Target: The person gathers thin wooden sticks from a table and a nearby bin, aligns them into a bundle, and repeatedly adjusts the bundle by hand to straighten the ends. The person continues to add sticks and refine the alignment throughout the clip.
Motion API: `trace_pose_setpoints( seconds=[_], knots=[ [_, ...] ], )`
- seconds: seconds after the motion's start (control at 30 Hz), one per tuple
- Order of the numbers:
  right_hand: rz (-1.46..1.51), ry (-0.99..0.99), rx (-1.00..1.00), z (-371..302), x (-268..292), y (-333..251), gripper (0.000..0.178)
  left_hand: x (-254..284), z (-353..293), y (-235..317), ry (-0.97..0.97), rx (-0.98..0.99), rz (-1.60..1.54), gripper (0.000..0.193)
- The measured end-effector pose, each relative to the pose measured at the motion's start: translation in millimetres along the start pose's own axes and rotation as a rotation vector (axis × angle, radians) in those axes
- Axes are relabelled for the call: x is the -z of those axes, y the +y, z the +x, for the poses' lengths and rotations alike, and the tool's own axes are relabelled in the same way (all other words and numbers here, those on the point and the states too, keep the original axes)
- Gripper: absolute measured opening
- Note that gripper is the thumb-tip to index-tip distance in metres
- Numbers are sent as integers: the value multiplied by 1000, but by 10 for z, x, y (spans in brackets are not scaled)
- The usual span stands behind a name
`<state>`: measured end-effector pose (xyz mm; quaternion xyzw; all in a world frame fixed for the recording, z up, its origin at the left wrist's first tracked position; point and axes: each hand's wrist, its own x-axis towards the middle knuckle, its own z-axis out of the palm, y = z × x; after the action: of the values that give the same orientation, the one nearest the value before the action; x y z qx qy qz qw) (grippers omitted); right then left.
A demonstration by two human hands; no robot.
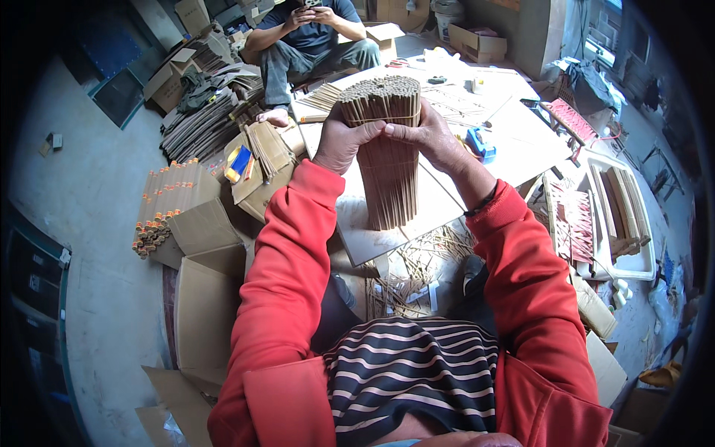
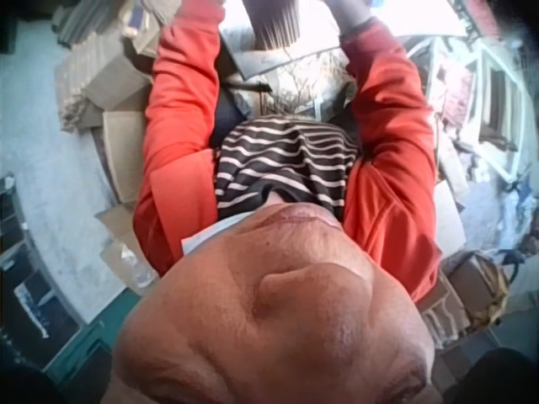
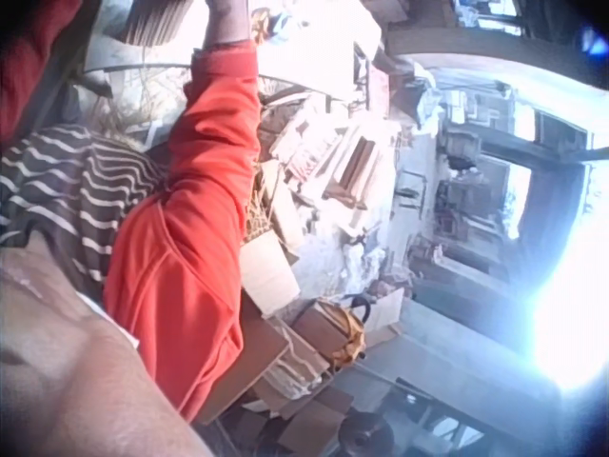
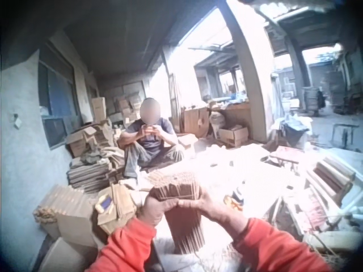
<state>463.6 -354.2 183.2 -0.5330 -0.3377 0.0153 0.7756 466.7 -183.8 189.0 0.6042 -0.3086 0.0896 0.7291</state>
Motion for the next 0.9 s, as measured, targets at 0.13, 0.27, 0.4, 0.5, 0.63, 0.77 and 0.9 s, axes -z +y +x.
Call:
trace_pose_setpoints(
  seconds=[0.13, 0.27, 0.4, 0.5, 0.63, 0.77, 0.9],
  knots=[
    [-88, 113, 106, 29, -103, -93, 51, -71, 4, 95, 82, -177, 150, 35],
    [-206, 48, 49, -10, -21, 1, 60, -88, -115, 107, 60, -135, 82, 42],
    [-223, -60, -53, -182, -9, 208, 83, 57, -275, -74, -85, 166, -102, 69],
    [-185, -7, -125, -214, 56, 239, 69, 76, -261, -168, -57, 171, 19, 59],
    [-263, -70, -17, -223, 126, 334, 68, -20, -334, -201, -34, 30, -33, 59],
    [-300, 162, 13, -404, 97, 709, 72, 44, -597, -653, 211, 79, -232, 62],
    [-208, 246, 36, -460, -108, 976, 65, -143, -570, -828, 542, 229, -393, 56]
  ],
)
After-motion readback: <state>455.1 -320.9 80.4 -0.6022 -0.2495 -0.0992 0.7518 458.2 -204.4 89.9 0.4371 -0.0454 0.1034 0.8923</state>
